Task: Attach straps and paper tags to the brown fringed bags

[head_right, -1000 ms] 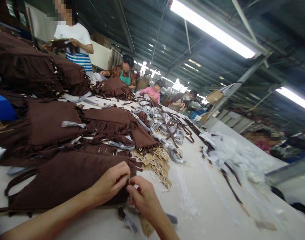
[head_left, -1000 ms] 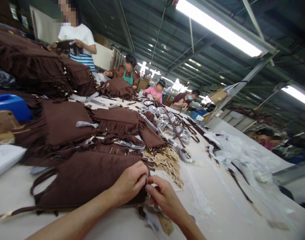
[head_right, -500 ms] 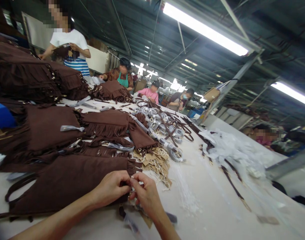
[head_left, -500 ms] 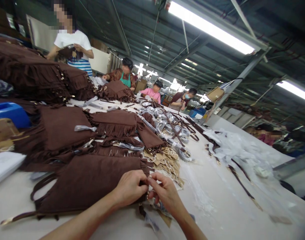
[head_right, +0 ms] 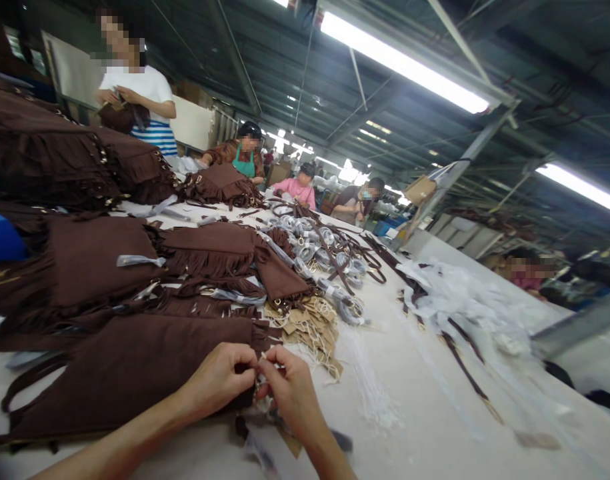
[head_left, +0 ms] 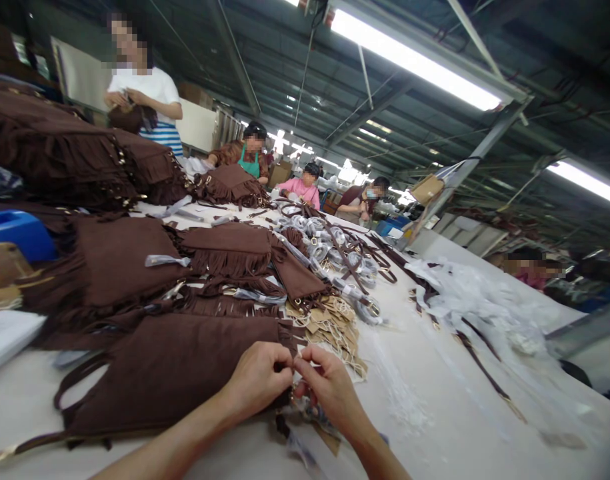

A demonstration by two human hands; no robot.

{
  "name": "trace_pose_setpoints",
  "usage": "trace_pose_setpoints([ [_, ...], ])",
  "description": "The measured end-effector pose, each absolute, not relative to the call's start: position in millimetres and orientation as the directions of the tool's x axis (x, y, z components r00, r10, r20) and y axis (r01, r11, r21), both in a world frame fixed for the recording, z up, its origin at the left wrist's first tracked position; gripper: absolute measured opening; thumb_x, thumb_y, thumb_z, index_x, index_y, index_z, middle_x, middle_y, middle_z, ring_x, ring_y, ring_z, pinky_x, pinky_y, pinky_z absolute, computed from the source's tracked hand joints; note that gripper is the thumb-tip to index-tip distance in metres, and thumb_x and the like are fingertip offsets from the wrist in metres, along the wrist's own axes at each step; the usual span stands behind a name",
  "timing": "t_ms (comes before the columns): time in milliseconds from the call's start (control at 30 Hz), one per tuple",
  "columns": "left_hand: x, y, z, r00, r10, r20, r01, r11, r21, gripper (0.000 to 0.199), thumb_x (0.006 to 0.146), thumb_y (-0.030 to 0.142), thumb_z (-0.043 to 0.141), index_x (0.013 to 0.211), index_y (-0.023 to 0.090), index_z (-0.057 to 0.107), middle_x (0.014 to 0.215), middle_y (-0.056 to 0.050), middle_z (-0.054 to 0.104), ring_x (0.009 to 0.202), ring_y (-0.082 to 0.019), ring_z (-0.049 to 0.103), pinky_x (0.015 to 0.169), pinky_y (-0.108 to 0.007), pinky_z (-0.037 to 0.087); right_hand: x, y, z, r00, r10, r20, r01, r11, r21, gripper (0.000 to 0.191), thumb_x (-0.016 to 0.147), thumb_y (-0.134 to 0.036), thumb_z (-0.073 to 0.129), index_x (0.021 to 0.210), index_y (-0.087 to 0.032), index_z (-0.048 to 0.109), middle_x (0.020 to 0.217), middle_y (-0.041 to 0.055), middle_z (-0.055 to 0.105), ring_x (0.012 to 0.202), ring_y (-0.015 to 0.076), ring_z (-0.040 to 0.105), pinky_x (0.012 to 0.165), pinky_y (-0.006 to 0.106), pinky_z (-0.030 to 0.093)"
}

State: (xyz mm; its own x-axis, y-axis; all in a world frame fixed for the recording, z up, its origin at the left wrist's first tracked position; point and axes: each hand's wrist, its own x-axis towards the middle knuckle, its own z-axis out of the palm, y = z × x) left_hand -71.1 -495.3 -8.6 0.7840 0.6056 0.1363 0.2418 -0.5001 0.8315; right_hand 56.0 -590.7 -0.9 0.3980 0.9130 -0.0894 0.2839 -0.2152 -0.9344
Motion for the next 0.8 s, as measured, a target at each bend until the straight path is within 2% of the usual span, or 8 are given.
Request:
trace_pose_setpoints([
  [167, -71.4, -493.7, -7.5, 0.794, 0.59, 0.148, 0.246, -0.534, 0.809, 0.019, 0.068, 0.016, 0.048, 0.056, 0.017, 0.062, 0.059, 0.001, 0.062, 0.059, -0.013, 0.055, 0.056, -0.021, 0.033, 58.7, -588.4, -6.4, 0.416, 0.909, -0.01, 0.347, -0.169, -0.923, 0.017, 0.08, -0.035, 0.059, 0.072, -0.02, 0.057, 0.053, -0.0062, 0.055, 0.044, 0.0109, 0.055, 0.045, 0.021, 0.036],
  [333, -71.3, -492.8, -9.8, 0.805, 0.564, 0.184, 0.231, -0.583, 0.779, 0.02, 0.068, 0.015, 0.047, 0.058, 0.017, 0.064, 0.062, -0.001, 0.064, 0.059, -0.014, 0.055, 0.056, -0.022, 0.033, 61.6, -588.1, -5.5, 0.37, 0.929, 0.023, 0.446, -0.156, -0.881, 0.014, 0.081, -0.03, 0.058, 0.07, -0.021, 0.057, 0.051, -0.0074, 0.05, 0.044, 0.0111, 0.051, 0.047, 0.023, 0.036],
  [500, -71.6, -491.2, -11.3, 0.812, 0.555, 0.182, 0.218, -0.576, 0.788, 0.019, 0.067, 0.015, 0.048, 0.057, 0.017, 0.064, 0.061, 0.0, 0.063, 0.059, -0.014, 0.054, 0.055, -0.022, 0.031, 63.1, -588.0, -5.6, 0.357, 0.934, -0.002, 0.41, -0.159, -0.898, 0.013, 0.08, -0.028, 0.058, 0.07, -0.022, 0.055, 0.051, -0.0082, 0.048, 0.043, 0.0099, 0.047, 0.046, 0.023, 0.033],
  [633, -73.1, -489.4, -7.5, 0.811, 0.561, 0.165, 0.192, -0.522, 0.831, 0.018, 0.066, 0.015, 0.048, 0.058, 0.016, 0.064, 0.058, 0.002, 0.059, 0.059, -0.013, 0.052, 0.055, -0.022, 0.031, 64.2, -588.0, -5.2, 0.34, 0.94, -0.008, 0.394, -0.15, -0.907, 0.013, 0.081, -0.029, 0.057, 0.071, -0.021, 0.055, 0.052, -0.0086, 0.046, 0.043, 0.0091, 0.045, 0.045, 0.022, 0.033],
  [800, -73.2, -485.0, -4.3, 0.77, 0.626, 0.12, 0.156, -0.367, 0.917, 0.017, 0.064, 0.019, 0.047, 0.059, 0.016, 0.063, 0.057, 0.003, 0.056, 0.059, -0.013, 0.05, 0.056, -0.022, 0.033, 66.1, -596.6, -1.0, 0.313, 0.947, -0.07, 0.336, -0.179, -0.924, 0.011, 0.081, -0.032, 0.057, 0.083, -0.021, 0.054, 0.061, -0.0074, 0.053, 0.044, 0.0087, 0.048, 0.043, 0.02, 0.034],
])
